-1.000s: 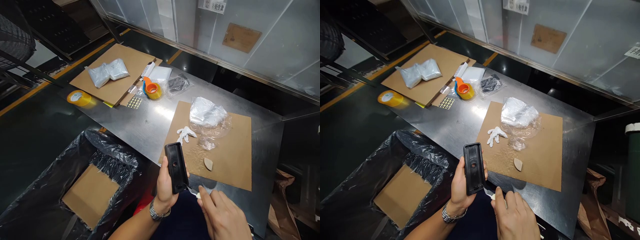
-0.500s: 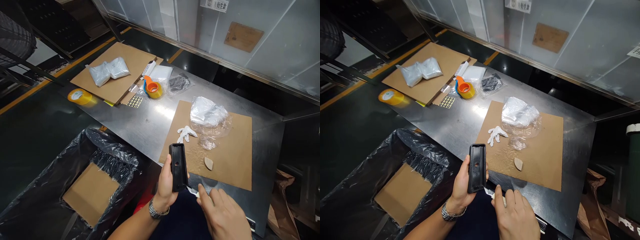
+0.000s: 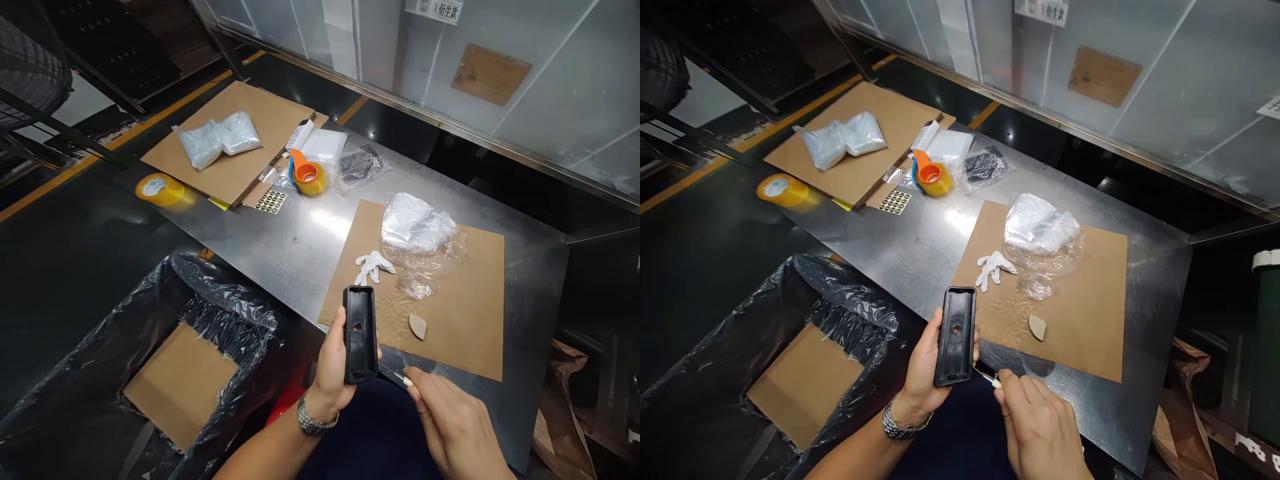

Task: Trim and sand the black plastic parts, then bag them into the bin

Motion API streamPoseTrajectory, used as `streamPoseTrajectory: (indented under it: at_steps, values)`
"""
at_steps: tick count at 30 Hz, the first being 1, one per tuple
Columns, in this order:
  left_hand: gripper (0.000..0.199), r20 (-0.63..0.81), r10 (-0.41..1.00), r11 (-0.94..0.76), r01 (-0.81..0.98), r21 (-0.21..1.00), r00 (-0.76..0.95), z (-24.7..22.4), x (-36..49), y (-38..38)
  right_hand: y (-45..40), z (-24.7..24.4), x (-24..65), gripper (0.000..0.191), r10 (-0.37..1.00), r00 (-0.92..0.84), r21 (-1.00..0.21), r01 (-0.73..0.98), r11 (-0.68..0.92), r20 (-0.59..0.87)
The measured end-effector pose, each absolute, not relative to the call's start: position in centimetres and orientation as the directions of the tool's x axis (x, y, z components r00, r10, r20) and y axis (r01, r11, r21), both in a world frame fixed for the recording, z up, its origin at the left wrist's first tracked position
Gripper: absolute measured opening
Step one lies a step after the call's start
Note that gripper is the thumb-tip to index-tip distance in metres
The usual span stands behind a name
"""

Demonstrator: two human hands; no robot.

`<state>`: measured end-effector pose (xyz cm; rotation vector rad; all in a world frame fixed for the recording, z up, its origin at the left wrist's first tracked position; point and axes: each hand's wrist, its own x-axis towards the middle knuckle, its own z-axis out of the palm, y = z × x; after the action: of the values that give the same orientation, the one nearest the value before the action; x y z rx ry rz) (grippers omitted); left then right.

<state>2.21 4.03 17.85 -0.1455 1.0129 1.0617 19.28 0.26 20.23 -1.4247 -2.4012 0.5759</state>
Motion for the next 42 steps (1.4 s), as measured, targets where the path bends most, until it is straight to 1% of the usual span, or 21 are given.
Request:
streamPoseTrajectory:
  at_steps: [4, 6, 8, 10, 12, 14, 16, 18, 19, 21, 23, 25, 27, 29, 33, 36, 39, 42]
  values:
    - [0.05, -0.735, 0.67, 0.518, -0.777, 0.357, 0.109, 18.0, 2.3, 4.0, 0.3, 20.1, 18.8, 0.021, 0.896, -0.412, -0.714, 0.676, 0.182, -0.162]
    - [0.05, -0.735, 0.669, 0.519, -0.778, 0.353, 0.113, 18.2, 2.4, 3.9, 0.4, 20.0, 18.2, 0.018, 0.892, -0.404, -0.808, 0.583, 0.078, -0.205]
    - [0.05, -0.743, 0.658, 0.53, -0.775, 0.344, 0.12, 18.2, 2.5, 3.9, 0.6, 19.8, 17.5, 0.019, 0.9, -0.41, -0.874, 0.48, 0.078, -0.145]
    - [0.049, -0.753, 0.646, 0.542, -0.769, 0.339, 0.124, 18.2, 2.6, 3.8, 0.7, 19.3, 16.8, 0.018, 0.905, -0.426, -0.912, 0.379, 0.159, -0.02]
    - [0.049, -0.76, 0.636, 0.553, -0.766, 0.328, 0.134, 18.1, 2.7, 3.8, 0.7, 18.8, 16.2, 0.019, 0.894, -0.438, -0.915, 0.315, 0.254, 0.098]
    - [0.05, -0.769, 0.624, 0.557, -0.77, 0.311, 0.141, 18.0, 2.8, 3.8, 0.6, 18.2, 15.9, 0.02, 0.882, -0.434, -0.892, 0.303, 0.336, 0.185]
    - [0.05, -0.774, 0.619, 0.548, -0.78, 0.302, 0.135, 18.0, 2.8, 3.9, 0.2, 17.6, 15.6, 0.02, 0.881, -0.399, -0.851, 0.34, 0.399, 0.254]
    - [0.049, -0.775, 0.62, 0.532, -0.793, 0.298, 0.125, 18.0, 2.8, 4.0, -0.2, 16.9, 15.4, 0.018, 0.892, -0.333, -0.823, 0.38, 0.423, 0.304]
    - [0.048, -0.773, 0.621, 0.525, -0.799, 0.293, 0.124, 18.0, 2.8, 4.0, -0.5, 16.6, 15.4, 0.016, 0.905, -0.292, -0.823, 0.395, 0.408, 0.309]
    - [0.048, -0.772, 0.623, 0.52, -0.804, 0.29, 0.124, 18.2, 2.7, 4.0, -0.9, 16.1, 15.4, 0.011, 0.943, -0.21, -0.855, 0.405, 0.324, 0.258]
    - [0.049, -0.772, 0.625, 0.526, -0.794, 0.303, 0.119, 18.3, 2.6, 4.0, -1.1, 15.9, 15.5, 0.01, 0.979, -0.151, -0.907, 0.38, 0.182, 0.134]
    - [0.05, -0.771, 0.628, 0.532, -0.782, 0.324, 0.108, 18.5, 2.6, 4.0, -1.0, 16.0, 15.8, 0.016, 0.993, -0.12, -0.942, 0.334, 0.02, -0.021]
    - [0.05, -0.768, 0.633, 0.534, -0.776, 0.335, 0.104, 18.6, 2.6, 3.9, -0.8, 16.3, 16.1, 0.022, 0.977, -0.13, -0.945, 0.305, -0.121, -0.167]
    - [0.051, -0.76, 0.64, 0.535, -0.774, 0.339, 0.109, 18.6, 2.7, 3.7, -0.4, 16.9, 16.3, 0.023, 0.945, -0.181, -0.928, 0.311, -0.206, -0.271]
    - [0.053, -0.759, 0.647, 0.554, -0.727, 0.407, 0.069, 18.3, 2.8, 3.2, 0.6, 18.0, 16.4, 0.021, 0.878, -0.314, -0.897, 0.374, -0.237, -0.362]
    - [0.054, -0.763, 0.646, 0.574, -0.679, 0.457, 0.032, 18.2, 2.9, 2.9, 1.0, 18.3, 16.3, 0.022, 0.854, -0.341, -0.872, 0.433, -0.228, -0.393]
    - [0.053, -0.78, 0.622, 0.596, -0.69, 0.411, 0.073, 18.1, 3.0, 2.9, 1.0, 18.1, 16.1, 0.023, 0.856, -0.331, -0.857, 0.469, -0.216, -0.396]
    - [0.053, -0.777, 0.612, 0.589, -0.74, 0.324, 0.147, 17.9, 2.9, 3.2, 1.0, 17.8, 16.0, 0.022, 0.854, -0.331, -0.871, 0.424, -0.247, -0.403]
